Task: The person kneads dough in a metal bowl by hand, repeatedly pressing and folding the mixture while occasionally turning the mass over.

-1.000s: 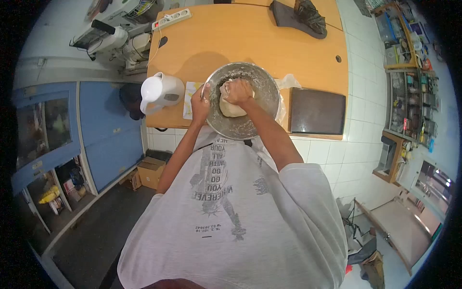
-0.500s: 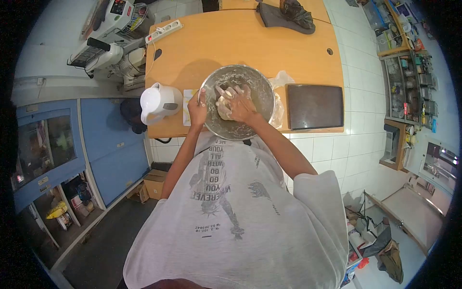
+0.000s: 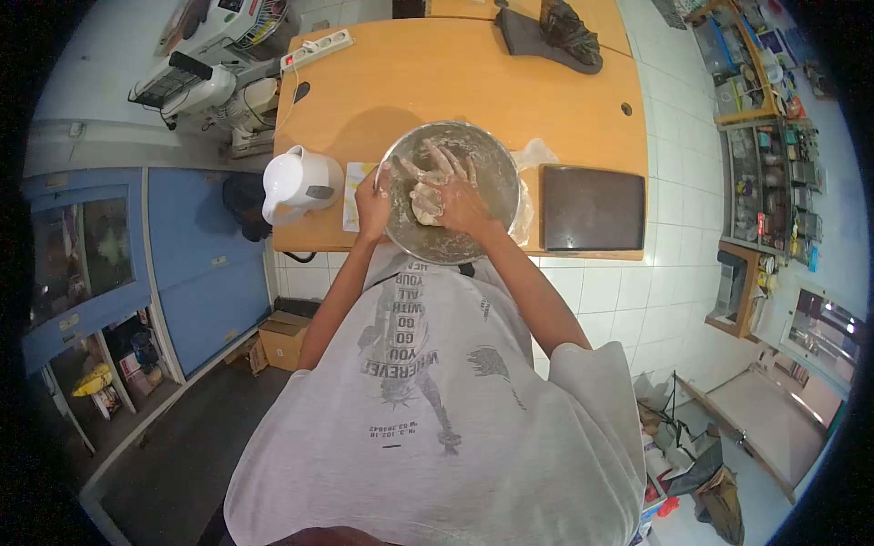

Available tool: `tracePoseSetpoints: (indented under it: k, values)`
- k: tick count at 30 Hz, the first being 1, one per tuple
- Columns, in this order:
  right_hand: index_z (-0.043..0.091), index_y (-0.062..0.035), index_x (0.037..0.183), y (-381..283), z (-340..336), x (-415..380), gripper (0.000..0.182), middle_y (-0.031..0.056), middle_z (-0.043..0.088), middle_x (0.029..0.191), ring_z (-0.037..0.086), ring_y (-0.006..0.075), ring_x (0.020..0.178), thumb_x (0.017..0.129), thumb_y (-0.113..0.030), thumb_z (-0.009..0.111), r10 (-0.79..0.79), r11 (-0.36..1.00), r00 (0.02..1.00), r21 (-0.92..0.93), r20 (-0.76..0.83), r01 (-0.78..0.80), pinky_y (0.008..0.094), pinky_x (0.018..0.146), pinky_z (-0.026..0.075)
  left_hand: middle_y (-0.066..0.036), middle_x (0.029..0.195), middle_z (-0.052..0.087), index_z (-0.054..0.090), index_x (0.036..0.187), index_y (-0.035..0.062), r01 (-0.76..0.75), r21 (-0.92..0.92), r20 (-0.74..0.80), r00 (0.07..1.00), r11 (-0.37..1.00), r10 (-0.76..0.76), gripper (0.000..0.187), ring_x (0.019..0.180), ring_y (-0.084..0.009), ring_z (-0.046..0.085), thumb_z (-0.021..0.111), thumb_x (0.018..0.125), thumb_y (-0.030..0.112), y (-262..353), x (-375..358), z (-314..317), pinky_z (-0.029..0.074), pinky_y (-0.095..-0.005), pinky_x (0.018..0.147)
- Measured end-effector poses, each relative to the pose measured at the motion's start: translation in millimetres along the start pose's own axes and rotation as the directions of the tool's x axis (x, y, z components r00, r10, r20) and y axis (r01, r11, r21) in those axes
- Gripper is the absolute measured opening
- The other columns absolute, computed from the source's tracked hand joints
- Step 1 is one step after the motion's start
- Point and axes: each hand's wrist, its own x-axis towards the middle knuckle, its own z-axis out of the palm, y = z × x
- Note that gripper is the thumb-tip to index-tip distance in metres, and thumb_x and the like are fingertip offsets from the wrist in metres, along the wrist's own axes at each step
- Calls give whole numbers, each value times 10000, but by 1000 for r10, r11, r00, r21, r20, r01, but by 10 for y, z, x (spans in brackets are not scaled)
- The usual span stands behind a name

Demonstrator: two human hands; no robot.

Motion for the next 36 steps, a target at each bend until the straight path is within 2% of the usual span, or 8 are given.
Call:
tracePoseSetpoints:
  k: [6,13,15,19,21,24,27,36]
  values:
    - [691,-214,1351,243,304,230,494,160,598,1427,451,376,1445,977,-526,607,29,999,955,12,296,-34,649,1207,280,-253,1017,741,707,1227,-12,15,31,1,1000,999,-15,488,944,-310,721,526,1094,422,-43,19,3,529,-408,865]
    - [712,-155,1244,466,272,390,415,162,644,1279,576,392,1259,906,-395,693,85,962,893,197,442,-190,573,1128,396,-244,962,735,713,1196,-15,3,57,-1,1000,998,-3,466,882,-321,717,543,1090,406,-80,38,-2,531,-411,821]
    - [672,-90,1242,494,348,225,447,165,645,1280,560,378,1280,927,-408,675,-195,980,971,-19,141,200,574,1111,407,-239,938,728,715,1180,-17,-22,51,1,1000,998,22,453,854,-319,706,545,1091,393,-19,29,-17,528,-409,802]
    - [644,-55,1245,239,161,147,479,169,629,1333,539,353,1317,943,-426,655,-97,978,951,-148,293,145,566,1103,413,-228,874,707,714,1141,-25,-61,21,2,998,998,61,408,783,-309,671,550,1094,346,-37,24,-8,518,-403,758]
    - [729,-55,1087,308,358,92,384,167,682,1217,598,361,1175,974,-400,604,-188,950,982,-246,34,190,531,1059,446,-230,873,706,714,1143,-26,-57,22,17,998,998,57,397,782,-307,671,554,1093,333,-43,19,-9,519,-400,759]
    - [744,-58,1025,406,574,268,372,173,732,1025,649,355,1075,1022,-358,524,-185,964,982,-186,37,188,508,1042,463,-231,872,706,715,1145,-29,-81,9,3,997,997,81,383,780,-300,669,559,1091,317,-47,22,5,520,-393,762]
    - [680,-67,1225,482,724,441,343,130,747,1055,658,341,1126,1015,-272,502,-60,956,971,-265,230,122,524,994,487,-229,878,711,716,1146,-32,-104,-10,-17,994,995,104,379,784,-287,671,562,1089,309,-75,26,29,520,-388,766]
    - [752,-51,848,428,707,527,434,242,687,703,676,432,651,1058,-320,483,-13,996,995,-87,-97,4,551,653,556,-224,912,728,710,1169,-29,-75,-2,21,997,997,75,393,831,-258,686,557,1091,324,-33,22,-5,525,-386,799]
